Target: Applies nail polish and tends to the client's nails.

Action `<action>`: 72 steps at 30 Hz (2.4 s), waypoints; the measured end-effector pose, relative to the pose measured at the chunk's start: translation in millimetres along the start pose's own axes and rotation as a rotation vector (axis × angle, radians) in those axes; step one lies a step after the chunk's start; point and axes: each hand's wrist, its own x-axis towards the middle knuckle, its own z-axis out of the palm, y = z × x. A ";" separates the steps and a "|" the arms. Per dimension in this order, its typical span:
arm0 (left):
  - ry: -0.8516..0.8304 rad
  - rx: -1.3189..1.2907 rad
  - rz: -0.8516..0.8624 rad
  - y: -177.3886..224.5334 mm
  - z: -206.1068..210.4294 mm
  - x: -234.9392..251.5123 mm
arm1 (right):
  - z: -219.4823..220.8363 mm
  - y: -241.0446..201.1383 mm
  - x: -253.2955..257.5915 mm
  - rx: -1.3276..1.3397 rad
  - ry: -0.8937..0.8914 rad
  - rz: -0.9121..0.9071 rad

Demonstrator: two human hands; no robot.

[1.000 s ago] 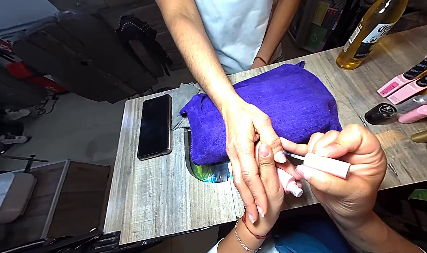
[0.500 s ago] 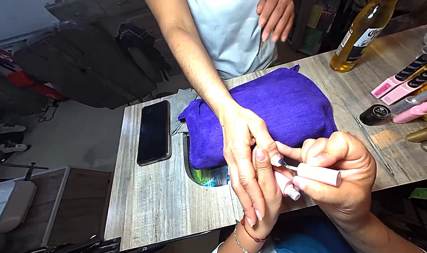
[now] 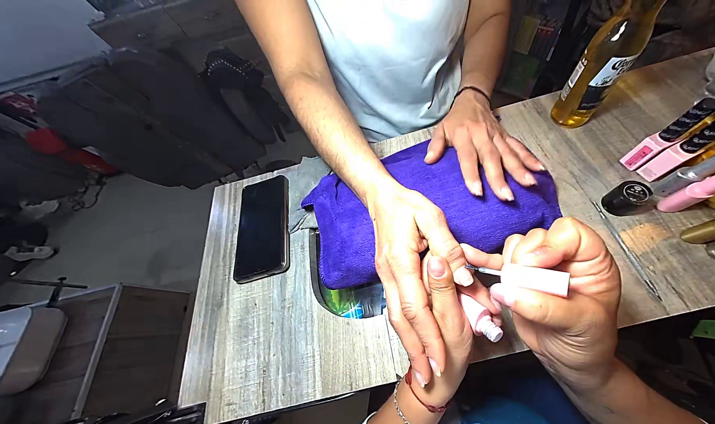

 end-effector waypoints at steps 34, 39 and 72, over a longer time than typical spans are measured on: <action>0.057 0.079 0.034 -1.2 0.4 -0.8 | -2.6 -6.4 1.4 -0.175 -0.069 -0.070; 0.091 0.161 0.069 -4.8 -1.6 -1.7 | -0.7 -6.9 1.6 -0.280 -0.087 -0.096; 0.105 0.229 0.079 -6.2 -1.9 -3.2 | -5.6 -10.4 3.3 -0.655 -0.230 -0.328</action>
